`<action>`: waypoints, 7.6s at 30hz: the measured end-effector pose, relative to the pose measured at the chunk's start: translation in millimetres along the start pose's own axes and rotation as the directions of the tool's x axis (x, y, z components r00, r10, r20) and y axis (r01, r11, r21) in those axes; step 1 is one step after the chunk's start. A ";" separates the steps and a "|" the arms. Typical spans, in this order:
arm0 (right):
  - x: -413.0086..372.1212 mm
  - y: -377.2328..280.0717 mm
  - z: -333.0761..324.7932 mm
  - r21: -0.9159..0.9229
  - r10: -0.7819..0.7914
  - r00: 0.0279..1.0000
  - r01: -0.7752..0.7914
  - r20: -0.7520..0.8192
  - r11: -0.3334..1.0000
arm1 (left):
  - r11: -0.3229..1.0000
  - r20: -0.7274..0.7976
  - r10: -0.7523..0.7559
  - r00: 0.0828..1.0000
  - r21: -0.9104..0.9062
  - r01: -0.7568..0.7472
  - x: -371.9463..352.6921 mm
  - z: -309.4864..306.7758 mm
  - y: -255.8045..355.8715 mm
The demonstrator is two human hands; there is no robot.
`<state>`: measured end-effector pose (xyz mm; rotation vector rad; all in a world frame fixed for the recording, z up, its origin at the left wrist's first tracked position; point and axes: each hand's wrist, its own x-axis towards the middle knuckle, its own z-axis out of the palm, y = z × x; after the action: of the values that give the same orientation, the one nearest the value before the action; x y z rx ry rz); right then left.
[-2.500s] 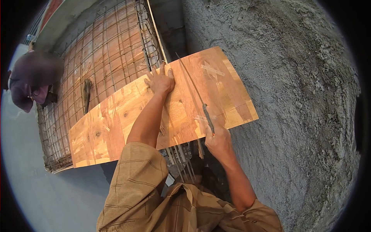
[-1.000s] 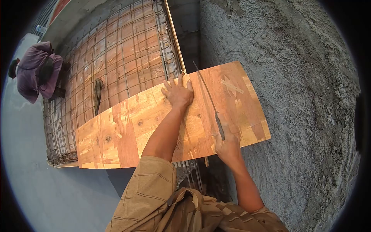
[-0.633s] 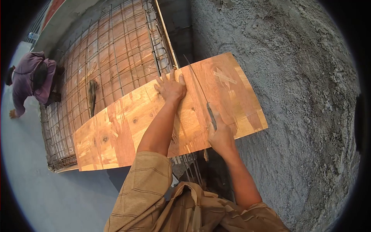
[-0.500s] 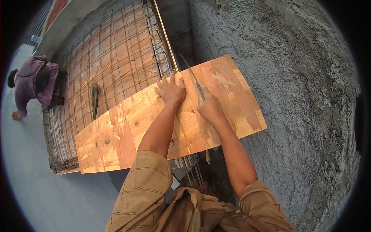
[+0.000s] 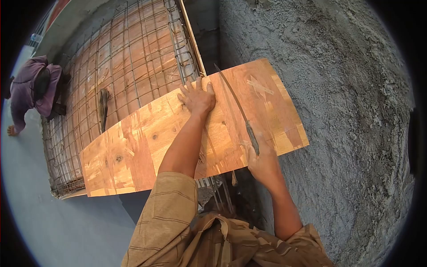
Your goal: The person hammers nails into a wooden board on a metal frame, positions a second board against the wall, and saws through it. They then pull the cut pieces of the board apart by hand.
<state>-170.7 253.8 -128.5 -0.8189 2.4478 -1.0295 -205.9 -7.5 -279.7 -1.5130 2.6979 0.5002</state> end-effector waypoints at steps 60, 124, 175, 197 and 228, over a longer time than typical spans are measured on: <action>126.6 9.6 44.8 0.042 0.211 0.963 -0.221 0.168 0.974 | 1.000 0.014 -0.024 1.000 -0.015 0.024 -4.1 -7.0 3.9; -46.0 -28.9 -34.3 0.180 0.028 1.000 -0.027 -0.001 0.983 | 0.989 0.053 -0.105 0.993 -0.102 0.110 4.1 -21.4 16.4; -50.0 -4.8 -24.8 0.082 0.072 0.997 -0.072 0.000 0.994 | 0.991 0.057 -0.101 0.993 -0.084 0.106 10.5 -11.3 17.5; 75.9 21.9 43.9 0.005 0.133 0.991 -0.133 0.023 0.991 | 0.993 0.012 -0.096 0.995 -0.068 0.096 11.9 -20.8 21.1; -84.9 4.1 -35.9 0.164 0.002 1.000 0.001 -0.019 0.986 | 0.988 0.061 -0.147 0.987 -0.031 0.149 8.9 -15.1 21.3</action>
<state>-125.9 328.8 -98.9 -0.7580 2.3403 -1.2250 -226.2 -8.8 -261.1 -1.6637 2.5217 0.5798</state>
